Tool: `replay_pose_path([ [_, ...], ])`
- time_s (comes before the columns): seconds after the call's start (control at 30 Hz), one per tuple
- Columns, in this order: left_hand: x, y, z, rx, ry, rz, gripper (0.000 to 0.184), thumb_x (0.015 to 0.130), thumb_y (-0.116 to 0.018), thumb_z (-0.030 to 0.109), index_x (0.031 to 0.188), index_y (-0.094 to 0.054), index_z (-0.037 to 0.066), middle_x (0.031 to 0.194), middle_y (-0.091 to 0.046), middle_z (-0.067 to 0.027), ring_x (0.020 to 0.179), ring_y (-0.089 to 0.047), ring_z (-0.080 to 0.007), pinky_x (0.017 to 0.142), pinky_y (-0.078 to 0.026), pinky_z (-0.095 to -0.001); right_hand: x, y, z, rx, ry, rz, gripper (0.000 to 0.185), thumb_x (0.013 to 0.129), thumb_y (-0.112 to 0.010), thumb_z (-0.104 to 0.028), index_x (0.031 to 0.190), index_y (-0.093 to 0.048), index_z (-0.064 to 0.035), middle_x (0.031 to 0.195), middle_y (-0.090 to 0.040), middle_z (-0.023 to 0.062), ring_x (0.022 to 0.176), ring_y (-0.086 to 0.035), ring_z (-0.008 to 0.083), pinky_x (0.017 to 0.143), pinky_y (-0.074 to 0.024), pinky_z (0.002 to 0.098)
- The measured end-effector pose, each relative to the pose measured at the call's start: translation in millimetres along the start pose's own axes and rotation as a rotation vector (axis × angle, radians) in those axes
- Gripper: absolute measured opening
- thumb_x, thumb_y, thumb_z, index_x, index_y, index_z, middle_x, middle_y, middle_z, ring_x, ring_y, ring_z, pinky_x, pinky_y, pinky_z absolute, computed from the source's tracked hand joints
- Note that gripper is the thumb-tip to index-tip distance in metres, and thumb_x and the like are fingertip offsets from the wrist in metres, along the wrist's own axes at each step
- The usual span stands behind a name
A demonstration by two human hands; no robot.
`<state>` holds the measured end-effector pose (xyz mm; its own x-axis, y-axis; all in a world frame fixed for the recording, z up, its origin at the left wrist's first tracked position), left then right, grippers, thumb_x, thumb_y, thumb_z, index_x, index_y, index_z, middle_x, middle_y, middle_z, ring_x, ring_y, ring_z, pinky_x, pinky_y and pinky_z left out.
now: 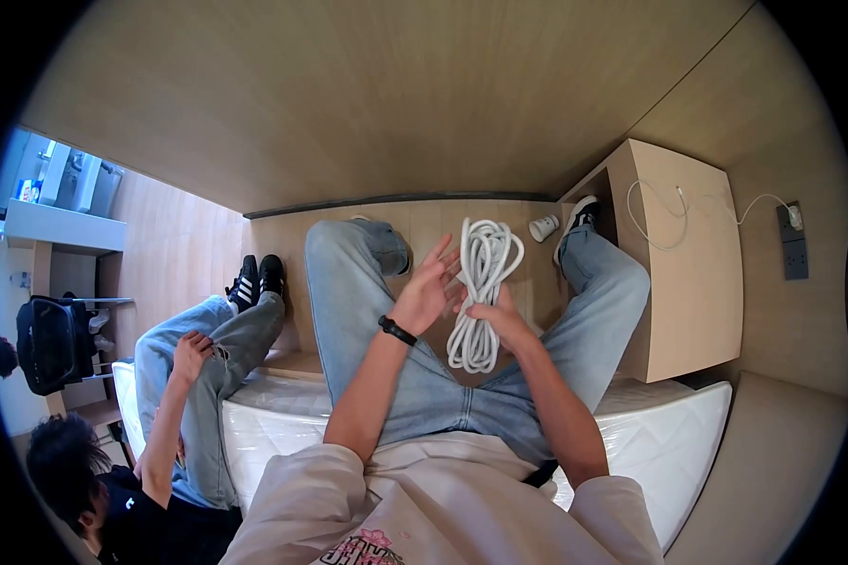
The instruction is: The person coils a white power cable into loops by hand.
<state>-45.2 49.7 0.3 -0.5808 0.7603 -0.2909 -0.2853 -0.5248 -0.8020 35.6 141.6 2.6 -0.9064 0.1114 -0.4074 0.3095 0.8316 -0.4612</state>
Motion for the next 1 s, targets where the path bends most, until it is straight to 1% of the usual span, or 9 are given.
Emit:
replay_pose_path([
  [0.03, 5.8, 16.1, -8.0, 0.155, -0.026, 0.045, 0.078, 0.087, -0.061, 0.031, 0.147, -0.015, 0.012, 0.147, -0.024, -0.0102, 0.108, -0.051, -0.0205, 0.08, -0.045, -0.0325, -1.1, 1.1, -3.5, -0.016, -0.005, 0.008, 0.045, 0.066, -0.057, 0.003, 0.11, -0.05, -0.0004, 0.09, -0.058, 0.0078, 0.083, -0.062, 0.0198, 0.073, -0.052, 0.0318],
  [0.2, 1.5, 16.4, -25.9, 0.3, 0.06, 0.101, 0.074, 0.087, -0.062, 0.017, 0.146, -0.018, 0.012, 0.148, -0.025, -0.0065, 0.135, -0.027, -0.0239, 0.103, -0.032, -0.038, -2.9, -1.7, -6.9, -0.062, -0.039, -0.015, 0.047, 0.062, -0.053, 0.005, 0.108, -0.049, -0.0015, 0.088, -0.057, 0.0081, 0.082, -0.062, 0.0206, 0.07, -0.052, 0.0333],
  [0.27, 0.0, 16.8, -2.6, 0.655, -0.354, 0.19, 0.072, 0.086, -0.063, 0.015, 0.145, -0.023, 0.011, 0.146, -0.029, -0.0057, 0.132, -0.033, -0.0236, 0.101, -0.036, -0.0368, -2.0, 1.0, -0.9, -0.071, -0.057, -0.006, 0.047, 0.062, -0.056, 0.004, 0.109, -0.049, -0.0011, 0.088, -0.057, 0.008, 0.081, -0.062, 0.0204, 0.07, -0.0518, 0.0326],
  [0.3, -6.5, -0.5, 11.9, 0.614, -0.403, 0.255, 0.067, 0.084, -0.062, 0.016, 0.141, -0.03, 0.007, 0.142, -0.035, -0.0089, 0.129, -0.037, -0.0229, 0.109, -0.026, -0.0386, -1.5, 3.0, 2.7, -0.078, -0.076, 0.003, 0.048, 0.062, -0.058, 0.002, 0.109, -0.05, -0.0008, 0.088, -0.058, 0.0079, 0.081, -0.062, 0.0201, 0.069, -0.0517, 0.0319],
  [0.4, -7.2, -4.5, 17.0, 0.54, -0.375, 0.139, 0.068, 0.081, -0.064, 0.01, 0.141, -0.03, 0.006, 0.142, -0.035, -0.0124, 0.129, -0.037, -0.0244, 0.109, -0.027, -0.039, 1.5, 3.0, 8.1, -0.243, -0.1, 0.002, 0.053, 0.062, -0.06, 0.002, 0.113, -0.049, -0.0007, 0.089, -0.058, 0.0072, 0.081, -0.062, 0.0183, 0.069, -0.0513, 0.0311],
  [0.43, -8.8, -5.4, 17.7, 0.692, -0.421, 0.096, 0.07, 0.078, -0.067, 0.004, 0.139, -0.035, 0.011, 0.142, -0.032, -0.0119, 0.13, -0.036, -0.0236, 0.102, -0.037, -0.0392, 3.5, 3.2, 12.6, -0.244, -0.103, -0.003, 0.053, 0.062, -0.06, 0.002, 0.113, -0.049, -0.0007, 0.089, -0.058, 0.0072, 0.081, -0.062, 0.0183, 0.069, -0.0513, 0.0311],
  [0.57, -20.5, -21.3, 28.0, 0.654, -0.601, 0.159, 0.057, 0.074, -0.065, -0.003, 0.127, -0.046, 0.006, 0.14, -0.034, -0.0124, 0.127, -0.039, -0.0255, 0.105, -0.033, -0.0375, 5.0, 2.7, 17.1, -0.356, -0.073, 0.001, 0.057, 0.061, -0.062, 0.001, 0.116, -0.048, -0.0008, 0.09, -0.058, 0.0062, 0.081, -0.06, 0.0164, 0.069, -0.0498, 0.0291],
  [0.63, -22.2, -36.3, 33.7, 0.983, -0.587, 0.045, 0.045, 0.073, -0.061, -0.005, 0.116, -0.053, 0.006, 0.136, -0.036, -0.0125, 0.125, -0.041, -0.0263, 0.102, -0.038, -0.0365, 2.9, 0.3, 13.8, -0.328, -0.069, 0.002, 0.057, 0.061, -0.063, 0.0, 0.117, -0.048, -0.0008, 0.09, -0.058, 0.006, 0.081, -0.06, 0.0161, 0.069, -0.0493, 0.0285],
  [1.0, -19.6, -35.4, 41.4, 1.224, -0.613, 0.074, 0.03, 0.071, -0.066, 0.0, 0.096, -0.049, 0.005, 0.126, -0.041, -0.0159, 0.111, -0.047, -0.026, 0.087, -0.044, -0.0335, 1.6, -2.9, 17.9, -0.333, -0.112, -0.036, 0.061, 0.059, -0.056, 0.007, 0.118, -0.044, -0.0006, 0.095, -0.059, 0.0094, 0.085, -0.062, 0.0195, 0.072, -0.0521, 0.0309],
])
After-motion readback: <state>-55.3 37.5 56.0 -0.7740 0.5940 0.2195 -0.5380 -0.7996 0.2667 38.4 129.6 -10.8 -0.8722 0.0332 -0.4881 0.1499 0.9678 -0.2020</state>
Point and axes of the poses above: each hand's wrist, its own x-axis towards the middle knuckle, its own y-axis out of the back of the hand, z = x × y, the point moved 6 cm from there along x, towards the middle knuckle
